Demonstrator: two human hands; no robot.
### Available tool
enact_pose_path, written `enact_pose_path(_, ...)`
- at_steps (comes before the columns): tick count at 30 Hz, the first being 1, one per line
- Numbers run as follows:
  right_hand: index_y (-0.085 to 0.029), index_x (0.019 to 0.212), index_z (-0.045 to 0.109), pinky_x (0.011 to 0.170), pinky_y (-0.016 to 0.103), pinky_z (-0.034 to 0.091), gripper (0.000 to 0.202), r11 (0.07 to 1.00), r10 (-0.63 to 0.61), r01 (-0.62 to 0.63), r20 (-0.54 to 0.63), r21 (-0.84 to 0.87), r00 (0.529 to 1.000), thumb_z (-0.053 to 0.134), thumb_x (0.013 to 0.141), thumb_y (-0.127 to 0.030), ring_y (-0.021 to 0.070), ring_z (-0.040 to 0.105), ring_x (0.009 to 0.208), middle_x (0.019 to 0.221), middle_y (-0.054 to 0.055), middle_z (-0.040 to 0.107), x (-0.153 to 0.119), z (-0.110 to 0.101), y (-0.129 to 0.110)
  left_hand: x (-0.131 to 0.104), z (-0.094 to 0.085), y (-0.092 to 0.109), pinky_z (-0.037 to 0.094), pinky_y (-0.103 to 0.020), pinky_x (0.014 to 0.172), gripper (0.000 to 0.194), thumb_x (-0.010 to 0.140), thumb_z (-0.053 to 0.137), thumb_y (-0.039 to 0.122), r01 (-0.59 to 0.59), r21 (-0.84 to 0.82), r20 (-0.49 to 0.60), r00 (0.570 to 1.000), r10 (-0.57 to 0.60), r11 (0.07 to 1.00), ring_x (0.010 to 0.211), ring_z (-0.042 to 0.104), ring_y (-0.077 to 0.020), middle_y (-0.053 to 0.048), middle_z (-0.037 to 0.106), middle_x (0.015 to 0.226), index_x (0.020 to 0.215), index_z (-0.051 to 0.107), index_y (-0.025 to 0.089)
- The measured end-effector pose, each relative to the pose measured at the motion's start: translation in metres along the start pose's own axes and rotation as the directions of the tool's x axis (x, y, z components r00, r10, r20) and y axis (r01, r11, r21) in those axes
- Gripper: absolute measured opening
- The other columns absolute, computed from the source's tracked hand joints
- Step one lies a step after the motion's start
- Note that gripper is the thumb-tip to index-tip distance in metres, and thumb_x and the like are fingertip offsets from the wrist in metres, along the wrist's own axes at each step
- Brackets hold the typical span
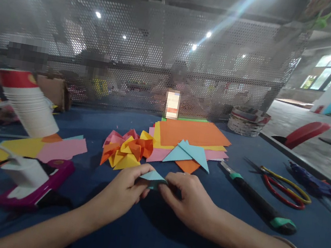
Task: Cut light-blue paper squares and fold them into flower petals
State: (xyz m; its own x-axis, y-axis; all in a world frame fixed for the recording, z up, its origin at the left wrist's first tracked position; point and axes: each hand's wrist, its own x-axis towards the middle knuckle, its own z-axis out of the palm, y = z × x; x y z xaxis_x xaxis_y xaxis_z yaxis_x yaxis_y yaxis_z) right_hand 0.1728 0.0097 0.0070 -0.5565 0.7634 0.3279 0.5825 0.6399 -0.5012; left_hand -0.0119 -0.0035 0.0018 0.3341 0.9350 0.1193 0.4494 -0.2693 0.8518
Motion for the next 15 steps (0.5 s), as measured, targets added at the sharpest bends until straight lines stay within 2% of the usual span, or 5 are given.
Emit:
enact_pose_path(7,-0.018,0.061,0.041,0.049,0.023,0.02,0.026,0.996,0.085,-0.085,-0.011,-0.035,0.996,0.046,0.086,-0.024,0.008,0.035,0.05,0.055,-0.005,0.041,0.0033,-0.0035,0.0017,0.0048,-0.0033,-0.0073,0.027,-0.021,0.047,0.025,0.085,0.043,0.031,0.021,0.091,-0.062,0.998,-0.015,0.996,0.05,0.037,-0.01,0.005,0.043,0.057,0.066,0.052,0.017)
enact_pose_path(11,-0.018,0.061,0.042,0.048,0.023,0.02,0.028,0.996,0.087,-0.087,-0.013,-0.018,0.996,0.046,0.088,-0.026,0.0081,0.034,0.05,0.054,-0.005,0.04,0.003,-0.0032,0.0037,0.0044,-0.0046,-0.0039,0.022,-0.022,0.045,0.033,0.085,0.044,0.037,0.045,0.105,-0.09,0.995,-0.036,0.993,0.046,0.032,-0.0098,0.006,0.035,0.05,0.059,0.048,0.017)
enact_pose_path(15,-0.018,0.063,0.044,0.05,0.023,0.022,0.027,0.996,0.084,-0.084,-0.011,-0.007,0.996,0.045,0.088,-0.026,0.0084,0.036,0.052,0.056,-0.005,0.043,0.0038,-0.0035,0.006,0.0028,-0.0028,-0.0034,0.024,-0.021,0.044,0.031,0.086,0.041,0.038,0.051,0.079,-0.095,0.994,-0.044,0.996,0.046,0.032,-0.0099,0.007,0.034,0.051,0.064,0.048,0.018)
